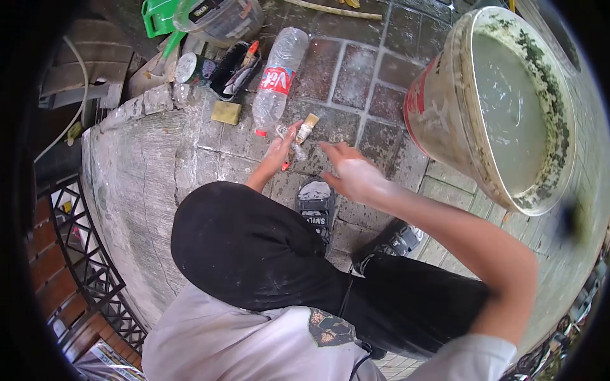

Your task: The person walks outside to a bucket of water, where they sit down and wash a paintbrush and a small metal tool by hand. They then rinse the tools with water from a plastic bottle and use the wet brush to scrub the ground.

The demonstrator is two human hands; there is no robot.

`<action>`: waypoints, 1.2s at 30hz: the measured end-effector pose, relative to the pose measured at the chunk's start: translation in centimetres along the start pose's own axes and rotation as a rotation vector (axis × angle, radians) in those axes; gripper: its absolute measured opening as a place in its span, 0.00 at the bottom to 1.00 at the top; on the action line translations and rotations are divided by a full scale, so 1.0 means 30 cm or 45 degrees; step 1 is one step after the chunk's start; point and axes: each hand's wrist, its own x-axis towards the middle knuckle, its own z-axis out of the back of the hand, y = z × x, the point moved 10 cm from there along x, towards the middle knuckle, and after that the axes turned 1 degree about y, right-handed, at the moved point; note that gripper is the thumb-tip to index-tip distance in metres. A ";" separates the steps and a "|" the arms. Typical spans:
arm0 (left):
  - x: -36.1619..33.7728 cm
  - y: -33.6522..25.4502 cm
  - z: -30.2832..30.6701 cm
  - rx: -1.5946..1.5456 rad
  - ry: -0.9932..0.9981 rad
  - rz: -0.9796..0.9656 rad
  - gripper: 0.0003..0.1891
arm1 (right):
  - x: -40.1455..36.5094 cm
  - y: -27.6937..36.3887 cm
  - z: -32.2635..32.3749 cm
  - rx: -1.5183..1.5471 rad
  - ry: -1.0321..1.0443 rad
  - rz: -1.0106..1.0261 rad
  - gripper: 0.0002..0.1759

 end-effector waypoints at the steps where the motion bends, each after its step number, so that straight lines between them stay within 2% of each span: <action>1: -0.018 -0.045 -0.026 -0.114 0.015 0.036 0.28 | 0.033 -0.028 -0.082 0.030 -0.059 0.088 0.26; 3: -0.036 -0.098 -0.067 -0.188 0.024 0.051 0.31 | 0.139 -0.097 -0.209 0.345 -0.174 0.033 0.24; 6: -0.061 0.039 -0.070 -0.315 -0.020 0.377 0.32 | 0.259 -0.149 -0.381 0.947 0.222 -0.277 0.19; 7: -0.053 -0.006 0.004 -0.039 -0.275 0.014 0.31 | 0.266 -0.137 -0.323 0.489 0.109 -0.197 0.16; 10: -0.114 -0.007 0.044 0.729 -0.460 -0.019 0.29 | 0.231 -0.214 -0.270 0.094 -0.217 -0.343 0.14; 11: -0.115 -0.005 0.029 0.794 -0.425 0.009 0.28 | 0.225 -0.211 -0.258 -0.101 -0.264 -0.281 0.15; 14: -0.126 0.000 0.008 0.997 -0.324 0.106 0.23 | 0.223 -0.194 -0.244 -0.302 -0.225 -0.208 0.21; 17: -0.102 0.079 0.009 0.915 -0.381 -0.014 0.17 | 0.239 -0.161 -0.287 -0.489 -0.129 -0.064 0.30; 20: -0.087 0.074 -0.013 0.956 -0.303 0.002 0.14 | 0.259 -0.161 -0.356 -0.649 0.001 0.019 0.38; 23: -0.083 0.098 -0.041 0.983 -0.336 -0.120 0.13 | 0.288 -0.192 -0.352 -0.686 -0.066 0.000 0.35; 24: -0.072 0.129 -0.050 0.949 -0.232 0.043 0.13 | 0.307 -0.208 -0.332 -0.694 -0.108 -0.014 0.34; 25: -0.079 0.146 -0.062 0.910 -0.125 0.209 0.14 | 0.332 -0.261 -0.280 -0.693 -0.125 -0.213 0.29; 26: -0.094 0.173 -0.076 0.867 -0.017 0.373 0.14 | 0.335 -0.267 -0.238 -0.673 -0.185 -0.190 0.29; 28: -0.111 0.153 -0.072 0.851 -0.058 0.274 0.15 | 0.324 -0.264 -0.138 -0.629 -0.320 -0.151 0.27; 32: -0.115 0.133 -0.064 0.911 -0.229 0.038 0.15 | 0.258 -0.121 -0.312 -0.650 -0.066 0.311 0.21; 33: -0.130 0.068 -0.056 1.024 -0.338 -0.093 0.15 | 0.257 -0.133 -0.324 -0.629 -0.040 0.248 0.21; 36: -0.138 0.098 -0.056 0.943 -0.102 0.278 0.18 | 0.305 -0.197 -0.319 -0.624 -0.044 0.009 0.19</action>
